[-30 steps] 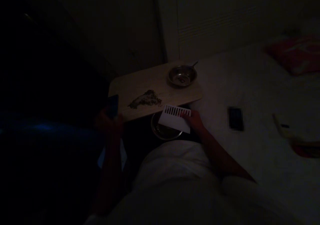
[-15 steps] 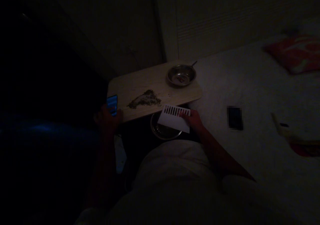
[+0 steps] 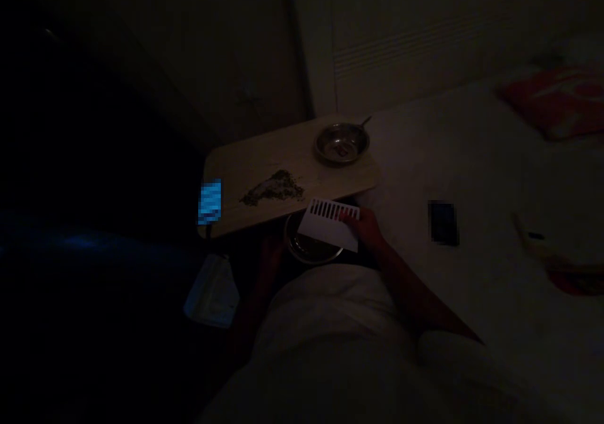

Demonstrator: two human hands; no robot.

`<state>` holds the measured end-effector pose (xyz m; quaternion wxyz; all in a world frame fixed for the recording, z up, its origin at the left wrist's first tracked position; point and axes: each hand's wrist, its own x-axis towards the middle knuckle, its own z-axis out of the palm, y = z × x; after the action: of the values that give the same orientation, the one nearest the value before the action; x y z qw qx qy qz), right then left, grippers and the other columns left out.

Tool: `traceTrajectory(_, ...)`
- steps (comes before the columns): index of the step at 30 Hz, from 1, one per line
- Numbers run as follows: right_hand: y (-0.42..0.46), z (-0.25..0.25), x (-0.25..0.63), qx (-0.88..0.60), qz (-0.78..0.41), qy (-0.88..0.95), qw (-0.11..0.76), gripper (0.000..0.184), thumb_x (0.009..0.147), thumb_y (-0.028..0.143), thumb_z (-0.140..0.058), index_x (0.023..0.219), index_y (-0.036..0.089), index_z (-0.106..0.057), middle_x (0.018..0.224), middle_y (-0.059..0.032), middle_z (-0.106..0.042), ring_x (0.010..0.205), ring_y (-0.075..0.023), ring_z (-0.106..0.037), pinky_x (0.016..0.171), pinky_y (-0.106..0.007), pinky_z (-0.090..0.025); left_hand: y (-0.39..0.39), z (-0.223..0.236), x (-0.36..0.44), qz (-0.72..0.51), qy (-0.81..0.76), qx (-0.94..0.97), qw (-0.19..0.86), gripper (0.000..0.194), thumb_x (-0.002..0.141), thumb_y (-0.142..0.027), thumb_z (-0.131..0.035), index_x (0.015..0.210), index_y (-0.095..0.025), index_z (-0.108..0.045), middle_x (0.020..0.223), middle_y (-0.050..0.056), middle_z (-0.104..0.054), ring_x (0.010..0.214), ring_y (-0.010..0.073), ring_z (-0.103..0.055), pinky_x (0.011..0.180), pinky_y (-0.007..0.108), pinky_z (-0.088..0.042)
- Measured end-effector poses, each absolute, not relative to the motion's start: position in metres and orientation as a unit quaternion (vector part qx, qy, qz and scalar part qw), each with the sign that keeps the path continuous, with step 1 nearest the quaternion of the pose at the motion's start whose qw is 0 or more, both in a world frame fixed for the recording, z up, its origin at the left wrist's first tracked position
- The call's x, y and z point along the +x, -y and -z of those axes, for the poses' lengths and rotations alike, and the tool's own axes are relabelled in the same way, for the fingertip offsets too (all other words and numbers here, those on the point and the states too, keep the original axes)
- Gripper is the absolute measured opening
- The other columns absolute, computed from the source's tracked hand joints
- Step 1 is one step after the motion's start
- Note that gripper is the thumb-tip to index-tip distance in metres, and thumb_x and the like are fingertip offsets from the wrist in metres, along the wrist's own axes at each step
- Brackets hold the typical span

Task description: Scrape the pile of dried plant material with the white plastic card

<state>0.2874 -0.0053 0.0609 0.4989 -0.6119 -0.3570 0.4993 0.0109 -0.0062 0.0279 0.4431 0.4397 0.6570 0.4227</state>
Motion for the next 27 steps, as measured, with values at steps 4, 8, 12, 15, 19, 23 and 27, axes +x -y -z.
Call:
traceTrajectory(4,0.006,-0.061,0.287,-0.614,-0.491,0.357,0.504,0.042,0.059,0.051,-0.078,0.076,0.013,-0.072,0.07,-0.0071,-0.072,0.055,-0.0158,-0.06,0.051,-0.026,-0.044,0.003,-0.016,0.025,-0.374,-0.586,0.335,0.636,0.034,0.068,-0.045,-0.071,0.086,-0.016,-0.07,0.09,0.012,-0.074,0.102,0.0336,-0.065,0.094,0.049,-0.044)
traceTrajectory(8,0.007,-0.062,0.286,-0.609,-0.496,0.346,0.514,0.042,0.059,0.05,-0.079,0.075,0.012,-0.072,0.067,-0.0069,-0.072,0.052,-0.0157,-0.06,0.049,-0.026,-0.043,0.002,-0.012,0.03,-0.401,-0.535,0.299,0.681,0.04,0.064,-0.038,-0.076,0.097,-0.016,-0.072,0.096,0.011,-0.075,0.108,0.0339,-0.064,0.099,0.05,-0.042)
traceTrajectory(12,0.008,-0.064,0.283,-0.584,-0.527,0.321,0.526,0.039,0.058,0.047,-0.08,0.076,0.013,-0.073,0.068,-0.0066,-0.072,0.052,-0.0155,-0.06,0.05,-0.026,-0.044,-0.002,-0.005,0.029,-0.402,-0.523,0.324,0.678,0.053,0.05,-0.021,-0.078,0.103,-0.018,-0.071,0.105,0.009,-0.074,0.118,0.0371,-0.058,0.103,0.053,-0.039)
traceTrajectory(15,0.008,-0.066,0.281,-0.573,-0.542,0.31,0.531,0.039,0.058,0.047,-0.081,0.077,0.014,-0.073,0.069,-0.0067,-0.073,0.053,-0.0161,-0.061,0.051,-0.027,-0.045,-0.005,0.001,0.027,-0.387,-0.507,0.338,0.692,0.059,0.048,-0.019,-0.076,0.106,-0.019,-0.069,0.107,0.01,-0.073,0.12,0.0389,-0.055,0.104,0.055,-0.038)
traceTrajectory(19,0.006,-0.071,0.284,-0.567,-0.544,0.298,0.542,0.038,0.057,0.046,-0.082,0.077,0.015,-0.073,0.07,-0.0068,-0.073,0.054,-0.0175,-0.063,0.053,-0.028,-0.047,-0.008,0.006,0.026,-0.376,-0.507,0.334,0.7,0.055,0.047,-0.021,-0.077,0.101,-0.016,-0.069,0.105,0.012,-0.072,0.12,0.0413,-0.054,0.104,0.056,-0.037)
traceTrajectory(23,-0.001,-0.075,0.294,-0.554,-0.521,0.291,0.58,0.037,0.057,0.043,-0.082,0.079,0.015,-0.073,0.072,-0.0068,-0.074,0.058,-0.0192,-0.065,0.056,-0.029,-0.049,-0.01,0.011,0.024,-0.406,-0.507,0.327,0.686,0.063,0.039,-0.017,-0.078,0.102,-0.017,-0.069,0.107,0.01,-0.072,0.122,0.0398,-0.052,0.105,0.053,-0.037)
traceTrajectory(27,-0.009,-0.084,0.301,-0.556,-0.477,0.294,0.614,0.034,0.059,0.043,-0.079,0.079,0.016,-0.072,0.076,-0.0072,-0.075,0.063,-0.021,-0.066,0.058,-0.031,-0.05,-0.01,0.014,0.02,-0.434,-0.489,0.313,0.689,0.062,0.041,-0.018,-0.077,0.103,-0.017,-0.069,0.106,0.009,-0.072,0.119,0.0383,-0.054,0.102,0.051,-0.039)
